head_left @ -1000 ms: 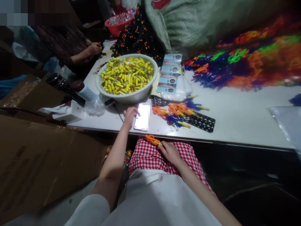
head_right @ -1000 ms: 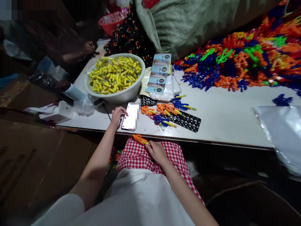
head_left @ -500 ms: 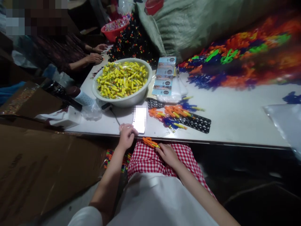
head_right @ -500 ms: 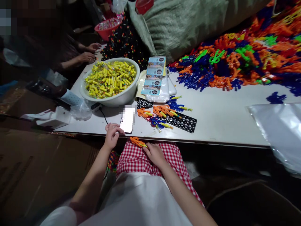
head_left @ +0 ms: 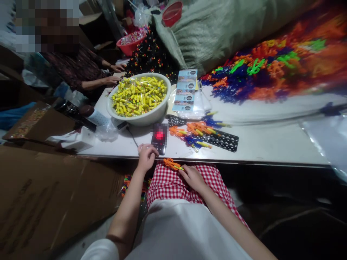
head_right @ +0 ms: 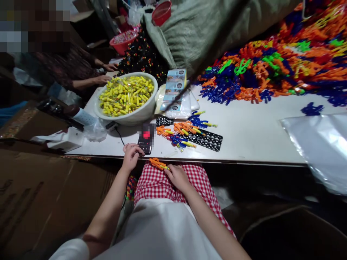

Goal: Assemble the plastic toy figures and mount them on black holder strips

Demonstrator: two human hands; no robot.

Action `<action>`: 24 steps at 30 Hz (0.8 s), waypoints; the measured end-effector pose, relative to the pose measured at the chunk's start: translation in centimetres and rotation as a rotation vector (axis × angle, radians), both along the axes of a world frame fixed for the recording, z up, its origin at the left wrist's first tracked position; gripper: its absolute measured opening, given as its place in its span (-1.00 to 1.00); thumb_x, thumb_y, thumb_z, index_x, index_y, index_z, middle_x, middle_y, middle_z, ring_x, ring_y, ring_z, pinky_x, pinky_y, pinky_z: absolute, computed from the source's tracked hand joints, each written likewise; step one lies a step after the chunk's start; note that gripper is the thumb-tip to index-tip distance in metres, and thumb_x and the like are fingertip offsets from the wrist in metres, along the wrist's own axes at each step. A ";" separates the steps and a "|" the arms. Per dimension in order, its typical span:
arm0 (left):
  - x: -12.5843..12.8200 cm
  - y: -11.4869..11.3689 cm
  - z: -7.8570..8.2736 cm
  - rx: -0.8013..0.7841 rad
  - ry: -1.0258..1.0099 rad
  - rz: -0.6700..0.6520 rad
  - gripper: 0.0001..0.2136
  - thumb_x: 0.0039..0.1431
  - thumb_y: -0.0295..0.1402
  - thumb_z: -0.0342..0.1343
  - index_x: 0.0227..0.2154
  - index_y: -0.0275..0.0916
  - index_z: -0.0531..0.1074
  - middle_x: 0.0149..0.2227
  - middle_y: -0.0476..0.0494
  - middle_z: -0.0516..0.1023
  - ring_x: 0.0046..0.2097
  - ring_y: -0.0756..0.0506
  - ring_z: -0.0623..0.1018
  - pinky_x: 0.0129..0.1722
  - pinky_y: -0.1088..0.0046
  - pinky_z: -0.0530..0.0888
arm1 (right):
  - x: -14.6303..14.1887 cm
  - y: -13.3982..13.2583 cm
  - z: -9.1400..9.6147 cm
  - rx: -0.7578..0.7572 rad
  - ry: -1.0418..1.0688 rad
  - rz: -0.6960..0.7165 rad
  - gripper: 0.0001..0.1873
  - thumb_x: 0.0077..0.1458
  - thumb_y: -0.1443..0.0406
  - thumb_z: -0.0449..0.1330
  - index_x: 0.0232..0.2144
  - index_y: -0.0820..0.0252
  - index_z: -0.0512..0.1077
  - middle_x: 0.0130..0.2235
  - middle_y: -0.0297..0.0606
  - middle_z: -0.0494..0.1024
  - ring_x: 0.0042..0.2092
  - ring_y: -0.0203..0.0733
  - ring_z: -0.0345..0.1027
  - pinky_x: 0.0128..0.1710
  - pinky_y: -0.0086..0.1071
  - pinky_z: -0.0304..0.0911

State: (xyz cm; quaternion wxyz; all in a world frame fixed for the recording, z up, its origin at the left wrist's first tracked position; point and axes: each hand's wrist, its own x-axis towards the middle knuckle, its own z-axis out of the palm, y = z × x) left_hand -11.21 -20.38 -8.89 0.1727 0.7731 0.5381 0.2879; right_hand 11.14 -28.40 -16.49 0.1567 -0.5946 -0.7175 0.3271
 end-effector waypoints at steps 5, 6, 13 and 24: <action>0.1 0.4 -0.7 0.027 0.040 0.080 -0.84 -0.02 -0.47 -0.11 -0.46 -0.14 0.36 -0.34 -0.08 0.49 -0.11 -0.16 0.39 0.11 0.12 0.04 | 0.0 0.1 0.3 -0.009 0.038 -0.005 -0.66 0.21 0.13 -0.11 -0.25 0.17 0.38 -0.28 -0.23 0.53 -0.22 -0.12 0.36 -0.23 -0.35 0.13; 0.1 0.4 -0.9 0.047 0.053 0.099 -0.83 -0.02 -0.46 -0.09 -0.40 -0.14 0.36 -0.28 -0.10 0.49 -0.09 -0.17 0.37 0.10 0.12 0.06 | 0.0 0.1 0.4 -0.008 0.049 -0.007 -0.66 0.21 0.13 -0.11 -0.26 0.16 0.38 -0.28 -0.23 0.54 -0.23 -0.13 0.37 -0.23 -0.35 0.13; 0.3 0.6 -1.6 0.096 0.119 0.338 -0.73 0.02 -0.46 -0.05 -0.16 -0.20 0.28 -0.11 -0.20 0.44 -0.05 -0.21 0.30 0.04 0.09 0.11 | 0.2 0.2 0.8 -0.004 0.075 -0.010 -0.65 0.21 0.13 -0.12 -0.30 0.16 0.38 -0.32 -0.23 0.53 -0.26 -0.13 0.37 -0.26 -0.36 0.12; 1.6 4.2 1.2 -0.025 0.214 0.090 -0.69 0.11 -0.44 -0.17 -0.10 -0.15 0.32 -0.16 -0.13 0.42 -0.04 -0.17 0.29 0.03 0.17 0.15 | 0.2 0.2 -0.2 -0.004 0.134 -0.025 -0.66 0.20 0.12 -0.10 -0.27 0.15 0.38 -0.31 -0.23 0.53 -0.23 -0.12 0.36 -0.25 -0.37 0.12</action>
